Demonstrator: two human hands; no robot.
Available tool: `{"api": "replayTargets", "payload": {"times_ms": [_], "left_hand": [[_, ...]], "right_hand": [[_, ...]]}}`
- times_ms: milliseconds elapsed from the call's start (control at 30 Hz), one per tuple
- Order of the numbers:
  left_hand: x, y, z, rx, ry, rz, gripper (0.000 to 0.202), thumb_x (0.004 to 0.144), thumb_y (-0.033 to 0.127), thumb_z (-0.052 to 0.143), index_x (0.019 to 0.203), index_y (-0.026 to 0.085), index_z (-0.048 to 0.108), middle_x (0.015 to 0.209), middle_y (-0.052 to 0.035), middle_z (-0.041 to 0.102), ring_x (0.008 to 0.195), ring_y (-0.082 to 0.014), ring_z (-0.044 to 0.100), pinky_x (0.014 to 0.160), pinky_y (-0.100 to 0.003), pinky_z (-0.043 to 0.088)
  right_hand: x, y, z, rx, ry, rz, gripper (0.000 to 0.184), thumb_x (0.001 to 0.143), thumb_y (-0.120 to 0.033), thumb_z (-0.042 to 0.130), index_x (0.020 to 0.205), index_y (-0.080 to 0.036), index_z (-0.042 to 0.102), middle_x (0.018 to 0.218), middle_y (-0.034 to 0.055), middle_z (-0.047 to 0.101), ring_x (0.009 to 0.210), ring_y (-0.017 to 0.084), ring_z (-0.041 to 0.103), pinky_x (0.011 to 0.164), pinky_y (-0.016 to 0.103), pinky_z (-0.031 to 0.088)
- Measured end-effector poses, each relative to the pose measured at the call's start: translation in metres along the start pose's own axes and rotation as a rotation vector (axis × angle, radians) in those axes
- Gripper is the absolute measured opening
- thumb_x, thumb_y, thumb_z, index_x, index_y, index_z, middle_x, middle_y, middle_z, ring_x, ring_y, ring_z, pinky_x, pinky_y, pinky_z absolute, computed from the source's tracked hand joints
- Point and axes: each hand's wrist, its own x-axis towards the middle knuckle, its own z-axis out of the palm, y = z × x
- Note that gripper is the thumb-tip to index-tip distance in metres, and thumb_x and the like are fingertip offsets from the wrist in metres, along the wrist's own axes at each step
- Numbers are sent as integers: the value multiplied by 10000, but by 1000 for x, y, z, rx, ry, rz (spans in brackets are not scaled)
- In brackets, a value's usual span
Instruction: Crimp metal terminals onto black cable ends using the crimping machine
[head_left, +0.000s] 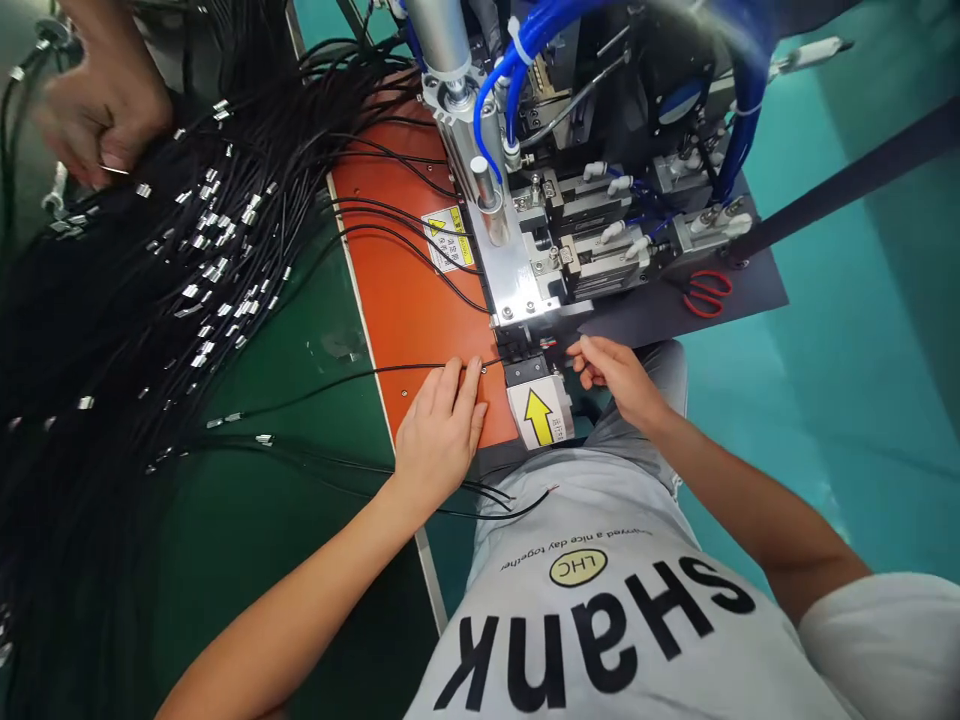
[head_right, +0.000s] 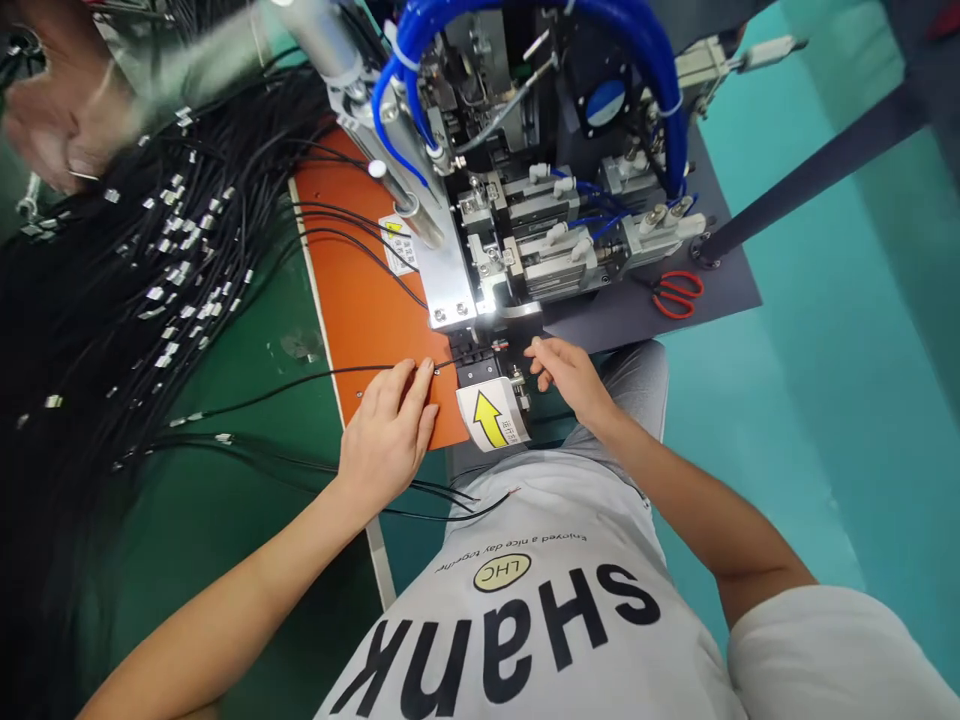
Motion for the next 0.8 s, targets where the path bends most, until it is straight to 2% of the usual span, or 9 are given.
{"api": "replayTargets", "payload": {"times_ms": [133,267,333,367,467,567,667,733,800], "left_hand": [[32,-4,0,-42,34,-46,541,996,368,394,1487,143,392,1458,-194,474,1361,-343,433,1086,-491,418],[48,-27,-21,-113,43,4,484,1003,314,352,1453,146,413,1444,-166,482,1355,-284,442,1112,-443,407],[37,-58,-42,-77,-30,-28,472,989,280,376,1449,177,404,1461,-143,465,1329,-257,468,1090,-404,432],[28,-78,-54,-20,-62,-107,454,971,254,399,1417,176,434,1438,-148,483,1305,-265,486,1079,-414,437],[-1,-140,-83,192,-165,-482,297,868,165,481,1134,74,576,1167,-246,602,1138,-360,572,960,-524,473],[-1,-182,-91,216,-188,-585,187,843,109,452,975,61,576,982,-246,629,975,-349,622,870,-534,492],[31,-187,-79,202,-149,-572,185,883,117,416,996,90,559,1025,-208,616,996,-305,607,910,-488,473],[54,-175,-73,189,-116,-541,190,904,129,411,1025,89,552,1062,-199,598,1016,-292,596,917,-456,463],[60,-155,-74,165,-82,-491,203,913,157,447,1084,89,534,1118,-191,565,1012,-277,592,893,-419,466]], "right_hand": [[-11,5,-3,-1,23,-23,439,820,-597,655,932,-174,690,767,-18,599,545,71,504,526,222,375],[-28,1,-5,0,36,-44,387,803,-560,692,945,-200,702,782,-5,603,595,105,525,564,250,430],[-34,3,-12,-25,51,-11,368,792,-555,707,937,-217,711,809,10,622,599,117,528,558,265,444],[-36,5,-17,-34,67,2,372,782,-561,713,931,-220,717,809,16,621,598,122,527,554,273,449],[-42,9,-29,-51,97,25,362,770,-557,728,927,-230,731,823,36,625,607,140,532,553,298,465],[-48,7,-31,-61,117,32,319,777,-535,730,923,-251,737,841,47,627,618,154,533,563,318,473],[-51,1,-24,-88,134,31,287,791,-521,722,923,-268,735,850,50,626,623,157,530,578,327,473],[-53,-3,-21,-109,122,26,280,798,-517,717,924,-268,732,848,51,624,623,155,528,589,331,470],[-58,-7,-21,-137,107,18,286,807,-520,708,934,-265,729,847,54,625,631,158,530,600,338,467]]}}
